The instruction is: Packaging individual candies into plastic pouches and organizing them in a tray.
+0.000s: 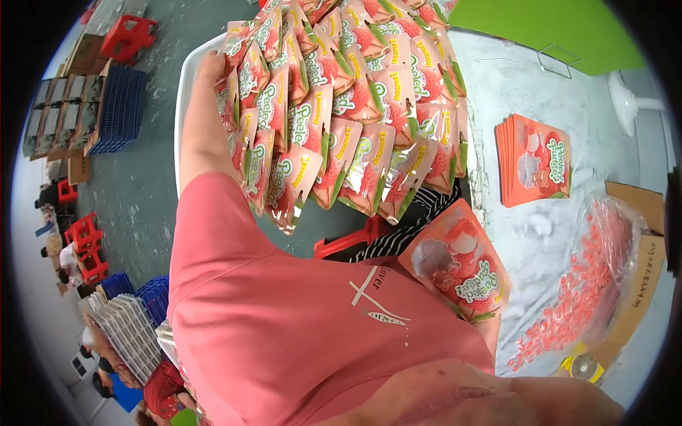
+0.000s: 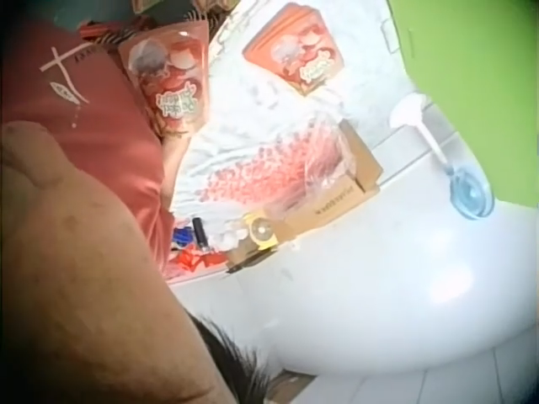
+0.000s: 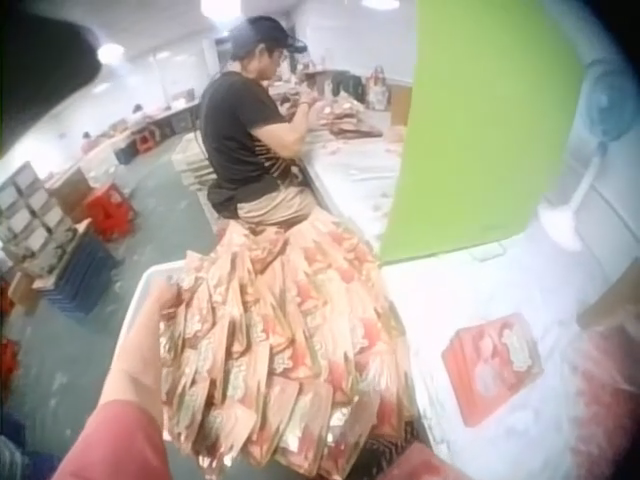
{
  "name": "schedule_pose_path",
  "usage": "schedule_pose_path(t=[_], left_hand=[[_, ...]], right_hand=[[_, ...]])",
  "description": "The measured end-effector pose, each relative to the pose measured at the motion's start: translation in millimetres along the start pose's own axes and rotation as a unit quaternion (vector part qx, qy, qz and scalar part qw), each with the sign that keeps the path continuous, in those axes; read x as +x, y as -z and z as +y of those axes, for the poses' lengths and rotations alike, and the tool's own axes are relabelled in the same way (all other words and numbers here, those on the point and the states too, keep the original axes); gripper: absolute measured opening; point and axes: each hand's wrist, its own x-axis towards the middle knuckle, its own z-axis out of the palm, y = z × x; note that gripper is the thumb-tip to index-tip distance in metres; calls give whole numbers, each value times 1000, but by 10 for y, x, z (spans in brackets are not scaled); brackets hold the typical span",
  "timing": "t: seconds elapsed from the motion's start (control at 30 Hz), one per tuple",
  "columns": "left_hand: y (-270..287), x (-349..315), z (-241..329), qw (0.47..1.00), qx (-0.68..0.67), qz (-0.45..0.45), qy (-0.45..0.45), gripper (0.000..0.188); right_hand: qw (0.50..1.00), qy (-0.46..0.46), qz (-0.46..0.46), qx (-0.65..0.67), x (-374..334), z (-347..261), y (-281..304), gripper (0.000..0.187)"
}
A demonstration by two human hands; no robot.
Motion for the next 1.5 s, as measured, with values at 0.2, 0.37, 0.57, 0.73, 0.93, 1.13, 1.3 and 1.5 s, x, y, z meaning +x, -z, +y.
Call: schedule_pose_path(t=[0.2, 0.37, 0.57, 0.73, 0.93, 1.13, 1.3, 1.5], left_hand=[[-21, -158, 247, 974, -168, -110, 100, 40], [-17, -143, 817, 905, -405, 26, -131, 26], [-188, 30, 707, 950, -292, 91, -69, 48], [-226, 220, 541, 999, -41, 14, 27, 54], [-68, 58, 515, 982, -184, 36, 22, 53], [156, -601, 705, 930, -361, -54, 34, 51], [250, -770, 388, 929, -362, -49, 54, 53], [181, -899, -781, 973, -228, -31, 6, 68]], right_hand=[[992, -61, 38, 102, 69, 16, -213, 41], [986, -72, -83, 125, 88, 56, -102, 50], [989, 23, -43, -142, 70, 53, -108, 48], [973, 14, -56, -225, 61, 75, -101, 46], [998, -17, -46, -45, 37, 73, -57, 47], [989, -82, 87, 88, -28, 74, -173, 51], [987, -93, 12, 127, 21, 180, 96, 54], [989, -75, -7, 128, -158, 101, 5, 54]])
